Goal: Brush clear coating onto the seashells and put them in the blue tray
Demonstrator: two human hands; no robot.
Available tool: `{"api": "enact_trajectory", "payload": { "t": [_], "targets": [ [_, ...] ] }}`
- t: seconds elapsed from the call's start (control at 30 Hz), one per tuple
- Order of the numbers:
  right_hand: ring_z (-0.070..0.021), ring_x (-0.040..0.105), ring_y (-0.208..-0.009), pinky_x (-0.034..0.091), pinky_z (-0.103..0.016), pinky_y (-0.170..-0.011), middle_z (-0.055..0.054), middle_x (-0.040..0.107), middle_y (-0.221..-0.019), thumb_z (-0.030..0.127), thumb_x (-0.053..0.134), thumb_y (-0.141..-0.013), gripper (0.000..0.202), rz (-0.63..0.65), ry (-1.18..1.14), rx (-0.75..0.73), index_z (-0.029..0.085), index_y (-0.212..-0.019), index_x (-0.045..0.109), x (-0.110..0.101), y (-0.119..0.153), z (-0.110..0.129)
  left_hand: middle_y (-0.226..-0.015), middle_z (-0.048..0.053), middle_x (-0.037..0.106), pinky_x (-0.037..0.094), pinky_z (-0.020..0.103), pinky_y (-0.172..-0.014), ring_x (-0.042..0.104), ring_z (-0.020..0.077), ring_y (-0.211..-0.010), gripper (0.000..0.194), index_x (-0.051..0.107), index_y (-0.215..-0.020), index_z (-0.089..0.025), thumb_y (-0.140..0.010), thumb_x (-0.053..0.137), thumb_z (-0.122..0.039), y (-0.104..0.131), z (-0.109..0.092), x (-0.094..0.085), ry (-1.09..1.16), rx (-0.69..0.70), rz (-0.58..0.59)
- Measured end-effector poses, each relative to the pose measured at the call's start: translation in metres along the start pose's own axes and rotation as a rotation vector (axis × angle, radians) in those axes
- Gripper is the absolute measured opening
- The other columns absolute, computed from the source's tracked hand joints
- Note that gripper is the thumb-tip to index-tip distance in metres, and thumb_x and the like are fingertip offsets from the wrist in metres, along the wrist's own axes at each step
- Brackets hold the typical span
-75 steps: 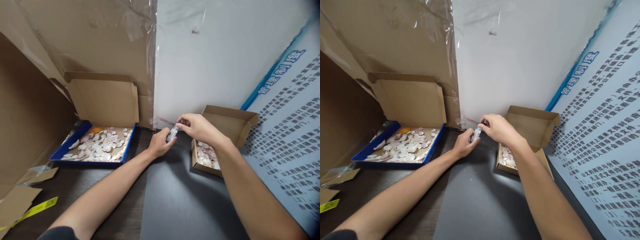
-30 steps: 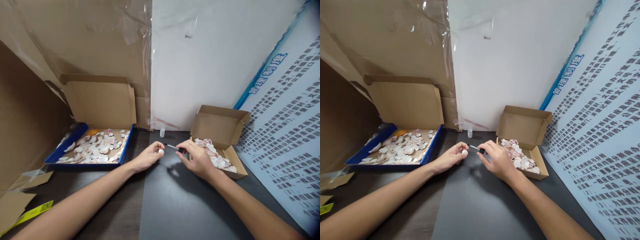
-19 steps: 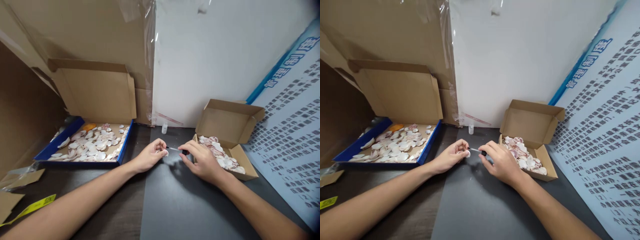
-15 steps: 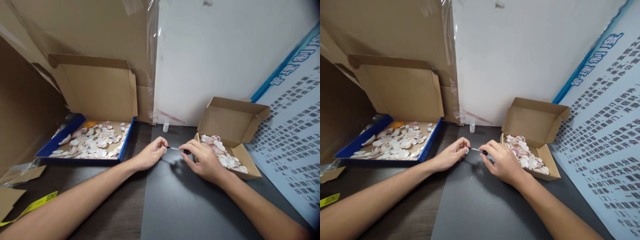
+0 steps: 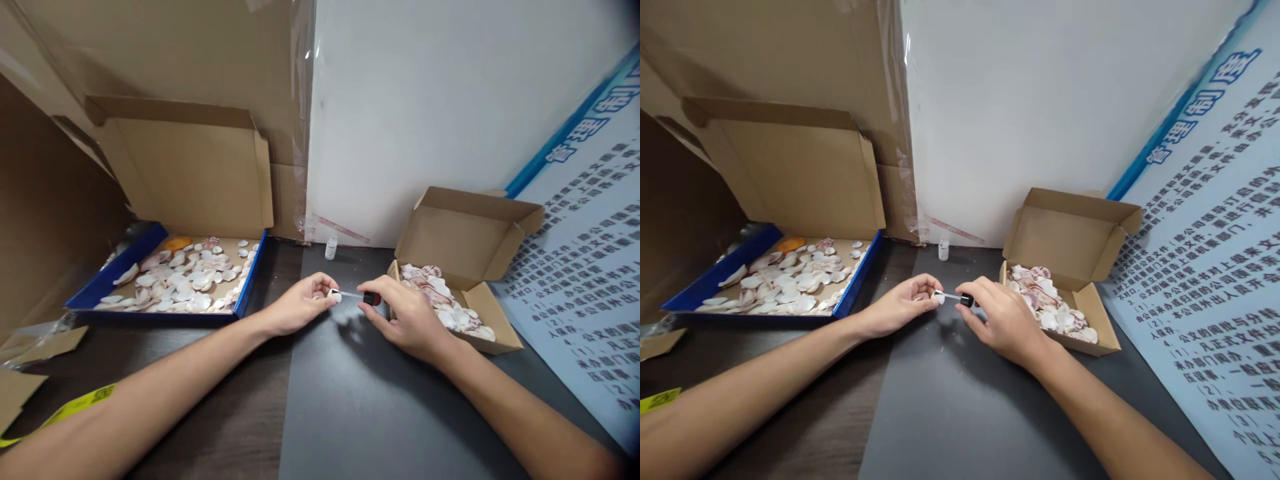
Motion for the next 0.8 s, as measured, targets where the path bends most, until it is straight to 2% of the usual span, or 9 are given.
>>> {"api": "enact_trajectory", "payload": {
  "t": [0.23,0.33,0.53,0.7,0.8],
  "targets": [
    [-0.0193,0.064,-0.076,0.05,-0.034,-0.069,-0.006,0.067,-0.088,0.029,0.054,-0.098,0.014,-0.019,-0.02,-0.011,0.02,-0.106,0.062,-0.003,0.0,0.002,-0.074,-0.004,0.048,0.033,0.023,-0.058,0.039,0.0098,-0.063,0.019,0.058,-0.093,-0.017,-0.084,0.065,-0.032,0.0,-0.001,0.001,-0.107,0.023,-0.014],
    [-0.0192,0.064,-0.076,0.051,-0.034,-0.069,-0.006,0.068,-0.089,0.027,0.055,-0.097,0.015,-0.056,-0.05,-0.038,0.02,-0.108,0.062,-0.005,0.0,0.005,-0.077,-0.003,0.049,0.033,0.023,-0.059,0.039,0.0098,-0.063,0.017,0.056,-0.098,-0.018,-0.085,0.062,-0.027,0.0,-0.002,0.001,-0.129,0.037,-0.017],
    [-0.0185,0.064,-0.076,0.052,-0.033,-0.07,-0.006,0.068,-0.09,0.026,0.056,-0.097,0.014,-0.02,-0.046,-0.021,0.019,-0.108,0.062,0.001,0.002,0.008,-0.083,-0.001,0.053,0.036,0.023,-0.062,0.044,0.0101,-0.067,0.015,0.053,-0.098,-0.017,-0.084,0.052,-0.013,0.001,-0.001,0.003,-0.155,0.022,0.034],
    [-0.0179,0.063,-0.074,0.05,-0.031,-0.067,-0.004,0.066,-0.084,0.022,0.059,-0.094,0.011,-0.117,-0.069,-0.065,0.019,-0.104,0.063,-0.008,0.001,0.012,-0.074,-0.004,0.048,0.031,0.022,-0.056,0.036,0.0096,-0.061,0.006,0.055,-0.091,-0.017,-0.087,0.055,-0.021,0.001,-0.003,0.001,-0.297,0.013,0.013],
    [-0.0175,0.062,-0.073,0.049,-0.031,-0.067,-0.004,0.065,-0.084,0.02,0.06,-0.093,0.011,-0.141,-0.076,-0.075,0.018,-0.104,0.063,-0.012,0.0,0.012,-0.075,-0.003,0.052,0.033,0.023,-0.058,0.04,0.0103,-0.062,0.006,0.054,-0.091,-0.018,-0.088,0.055,-0.023,0.003,-0.007,0.001,-0.443,0.042,-0.009]
  ]
}}
Point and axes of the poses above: each hand's wrist, its own y-axis away from the middle knuckle, its own x-axis out of the palm, z = x × y, the point moved 7 cm from there along -y, towards the middle knuckle
